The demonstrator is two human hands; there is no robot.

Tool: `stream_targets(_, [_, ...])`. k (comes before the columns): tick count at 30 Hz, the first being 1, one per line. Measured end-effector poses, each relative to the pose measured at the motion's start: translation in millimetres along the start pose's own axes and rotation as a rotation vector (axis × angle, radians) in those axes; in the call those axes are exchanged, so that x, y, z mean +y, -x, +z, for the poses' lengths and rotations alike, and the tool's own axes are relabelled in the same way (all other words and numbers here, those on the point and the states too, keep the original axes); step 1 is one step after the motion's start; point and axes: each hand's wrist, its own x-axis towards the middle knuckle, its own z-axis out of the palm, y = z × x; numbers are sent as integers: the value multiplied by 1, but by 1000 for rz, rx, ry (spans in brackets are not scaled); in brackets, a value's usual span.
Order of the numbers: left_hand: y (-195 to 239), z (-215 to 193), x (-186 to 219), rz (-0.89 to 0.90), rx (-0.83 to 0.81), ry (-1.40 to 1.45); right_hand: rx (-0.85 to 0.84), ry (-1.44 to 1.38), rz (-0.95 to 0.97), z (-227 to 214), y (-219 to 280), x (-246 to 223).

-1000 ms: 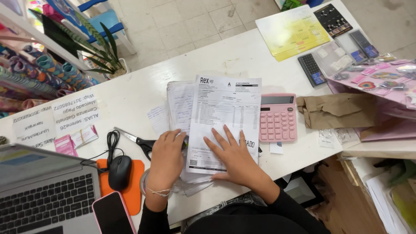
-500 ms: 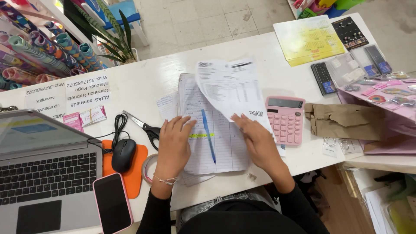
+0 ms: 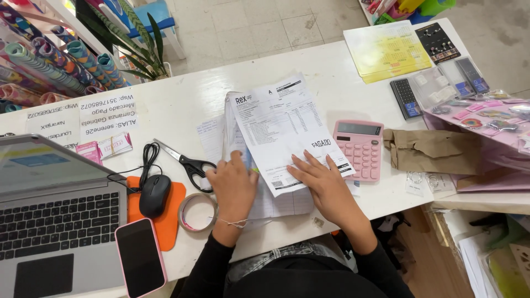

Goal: Organizing shop items, reviewing documents with a calculator, and operating a photocopier at a service counter.

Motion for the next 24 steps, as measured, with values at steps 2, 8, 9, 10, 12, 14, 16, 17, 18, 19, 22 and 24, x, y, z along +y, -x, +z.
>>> stream_targets(2, [-1,-25,-12,-41,70,63,-62,-2,-7,-1,1,1])
stream_targets(8, [2,-57,-22,-24,164,311,-332,-4,-74,-10,1,-19])
stream_targets(9, [1,-54,-21,24,144,378,-403,13,-100,-15,0,-22])
stream_targets(10, [0,-48,-17,22,145,380,-405,15,-101,-15,-2,-20])
stream_targets(12, [-1,-35,-8,141,173,366,-303,-185,-126,-16,-5,-18])
stream_targets(14, [-1,-31,6,213,189,366,-213,-332,-18,-6,-21,-17])
stream_targets(16, [2,-31,19,285,204,365,-119,-479,90,15,-34,-8])
stream_targets(17, [4,-33,24,316,213,371,-88,-649,116,31,-40,1])
stream_targets(18, [6,-35,28,347,222,377,-55,-820,141,47,-47,9])
stream_targets(19, [6,-31,28,347,222,378,-55,-820,142,54,-52,10])
stream_targets(22, [8,-25,25,350,234,389,-43,-1045,371,69,-65,18])
stream_targets(24, [7,-26,22,262,180,489,125,-1235,420,66,-74,31])
